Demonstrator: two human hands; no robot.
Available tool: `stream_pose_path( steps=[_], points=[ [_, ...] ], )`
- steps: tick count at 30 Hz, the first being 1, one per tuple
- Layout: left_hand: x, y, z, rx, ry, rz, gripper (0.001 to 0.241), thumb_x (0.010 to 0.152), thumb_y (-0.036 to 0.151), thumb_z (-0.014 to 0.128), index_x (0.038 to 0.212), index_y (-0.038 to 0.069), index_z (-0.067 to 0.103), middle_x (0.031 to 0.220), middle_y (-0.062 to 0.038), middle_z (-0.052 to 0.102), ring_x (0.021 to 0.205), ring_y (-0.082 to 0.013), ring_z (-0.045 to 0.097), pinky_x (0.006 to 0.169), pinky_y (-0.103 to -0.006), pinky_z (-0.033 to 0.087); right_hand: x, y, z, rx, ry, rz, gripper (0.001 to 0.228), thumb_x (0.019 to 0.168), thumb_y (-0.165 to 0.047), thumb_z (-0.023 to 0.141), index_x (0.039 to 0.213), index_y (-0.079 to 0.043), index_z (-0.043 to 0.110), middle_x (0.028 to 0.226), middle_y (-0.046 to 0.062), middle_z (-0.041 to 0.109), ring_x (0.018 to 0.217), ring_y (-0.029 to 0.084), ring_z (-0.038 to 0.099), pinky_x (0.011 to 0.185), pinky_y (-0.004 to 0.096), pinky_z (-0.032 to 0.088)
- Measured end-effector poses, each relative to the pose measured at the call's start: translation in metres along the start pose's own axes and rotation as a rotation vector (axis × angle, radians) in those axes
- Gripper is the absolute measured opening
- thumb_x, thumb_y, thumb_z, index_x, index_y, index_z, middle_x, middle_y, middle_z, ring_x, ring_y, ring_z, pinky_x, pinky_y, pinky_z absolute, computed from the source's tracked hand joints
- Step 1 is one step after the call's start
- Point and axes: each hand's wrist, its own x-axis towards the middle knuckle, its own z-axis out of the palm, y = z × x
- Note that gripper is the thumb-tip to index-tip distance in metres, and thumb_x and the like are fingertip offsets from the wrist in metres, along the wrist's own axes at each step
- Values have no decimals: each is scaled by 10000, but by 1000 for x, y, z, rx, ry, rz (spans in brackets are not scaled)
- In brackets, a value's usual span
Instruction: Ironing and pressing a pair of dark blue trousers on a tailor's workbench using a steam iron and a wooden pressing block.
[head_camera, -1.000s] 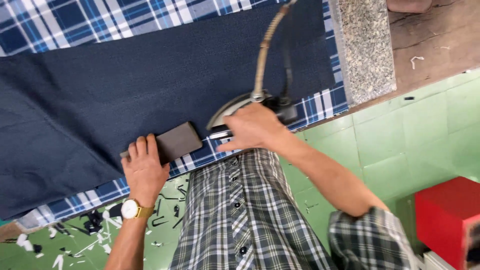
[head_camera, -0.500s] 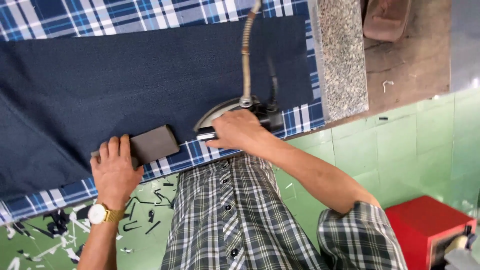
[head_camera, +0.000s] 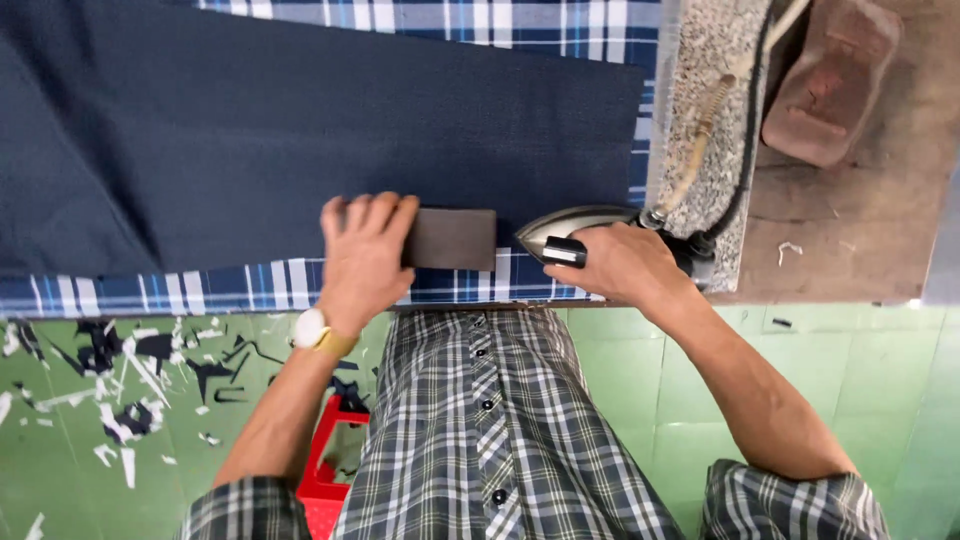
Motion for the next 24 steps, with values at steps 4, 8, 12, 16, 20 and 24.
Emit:
stream_pose_path(
  steps=[4,8,12,16,20,24],
  points=[
    [9,24,17,48,-154,-31,910,708,253,865,1518,149,463,1429,-90,461,1368,-308,359,1179,-651,99,6,15,9,-29,53,-32,505,877,-637,599,889,-151,733,739,89,751,799,316,766,732,404,562],
    [8,27,19,59,-177,-71,930,723,241,866,1536,158,423,1442,-82,422,1391,-298,315,1187,-637,87,3,10,2,-57,66,-78,495,892,-623,600,902,-147,734,743,76,752,789,294,767,725,392,564],
    [9,33,15,49,-232,-97,898,771,226,842,1553,151,408,1466,-98,409,1410,-307,303,1192,-620,95,-3,9,1,-47,57,-144,570,888,-678,588,996,-141,744,796,84,764,814,290,773,723,394,579],
    [12,34,10,41,-283,-116,907,791,233,829,1572,170,371,1491,-109,382,1432,-317,276,1198,-618,93,-7,6,-1,5,28,-174,651,897,-713,580,1076,-109,747,846,114,773,818,296,772,730,398,600],
    [14,36,12,75,-288,-139,923,772,233,849,1570,199,386,1500,-93,402,1432,-307,301,1210,-608,91,-2,15,7,25,43,-230,624,905,-666,591,1099,-91,738,877,126,777,861,321,774,747,425,598],
    [18,38,8,109,-335,-156,920,785,271,832,1574,217,362,1512,-75,388,1439,-287,284,1214,-583,95,1,20,9,62,50,-247,653,902,-676,581,1102,-74,740,891,145,776,866,337,772,756,442,601]
  ],
)
